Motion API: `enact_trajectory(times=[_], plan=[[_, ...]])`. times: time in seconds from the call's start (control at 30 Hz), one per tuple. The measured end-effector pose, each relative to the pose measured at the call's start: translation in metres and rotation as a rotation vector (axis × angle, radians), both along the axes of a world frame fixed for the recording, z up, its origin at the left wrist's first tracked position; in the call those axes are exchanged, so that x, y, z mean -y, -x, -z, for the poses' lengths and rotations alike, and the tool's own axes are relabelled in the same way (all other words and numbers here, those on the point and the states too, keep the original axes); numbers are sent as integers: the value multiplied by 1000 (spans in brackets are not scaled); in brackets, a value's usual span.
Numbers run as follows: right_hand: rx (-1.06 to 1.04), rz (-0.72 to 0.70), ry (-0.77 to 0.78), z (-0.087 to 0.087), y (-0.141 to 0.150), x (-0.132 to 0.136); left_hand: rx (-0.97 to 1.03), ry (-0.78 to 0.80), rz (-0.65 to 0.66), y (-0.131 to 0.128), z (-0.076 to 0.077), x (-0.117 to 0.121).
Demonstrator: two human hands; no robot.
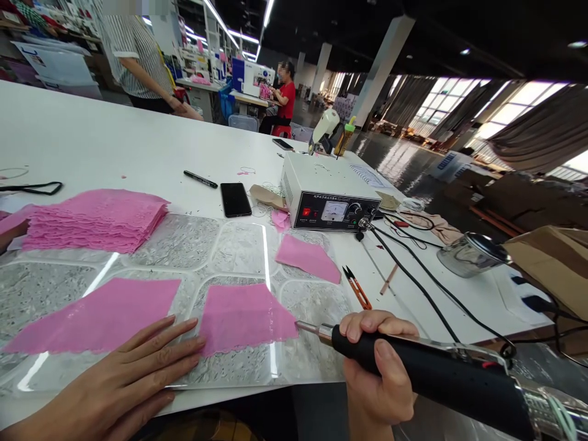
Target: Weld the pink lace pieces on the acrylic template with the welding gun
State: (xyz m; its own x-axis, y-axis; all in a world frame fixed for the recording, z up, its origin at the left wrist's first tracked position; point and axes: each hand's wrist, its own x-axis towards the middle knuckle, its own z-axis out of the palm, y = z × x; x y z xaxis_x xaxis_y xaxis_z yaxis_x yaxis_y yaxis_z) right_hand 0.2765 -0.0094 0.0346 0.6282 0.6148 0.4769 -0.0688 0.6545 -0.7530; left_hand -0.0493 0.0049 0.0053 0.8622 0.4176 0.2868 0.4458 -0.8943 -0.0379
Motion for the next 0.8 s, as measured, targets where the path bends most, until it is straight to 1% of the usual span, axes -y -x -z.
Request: enact_trajectory(times=[0.13,0.3,0.4,0.47,0.63,0.8], plan=[[-12,-4,26,-2,1,-2,48,69,-11,-1,0,2],[-81,42,37,-7,-4,-2,94,54,-34,4,-14,5],[-106,83,29,-10,-7,-1,145,23,-87,17,-20,5],[-103,88,47,-11,-6,-1,163,-7,-127,28,-21,4],[-54,92,68,-13,4,-2,162,-25,-221,55,-19,5],[-69,138,109,-17,11,-2,204,-24,-275,69,-15,7]])
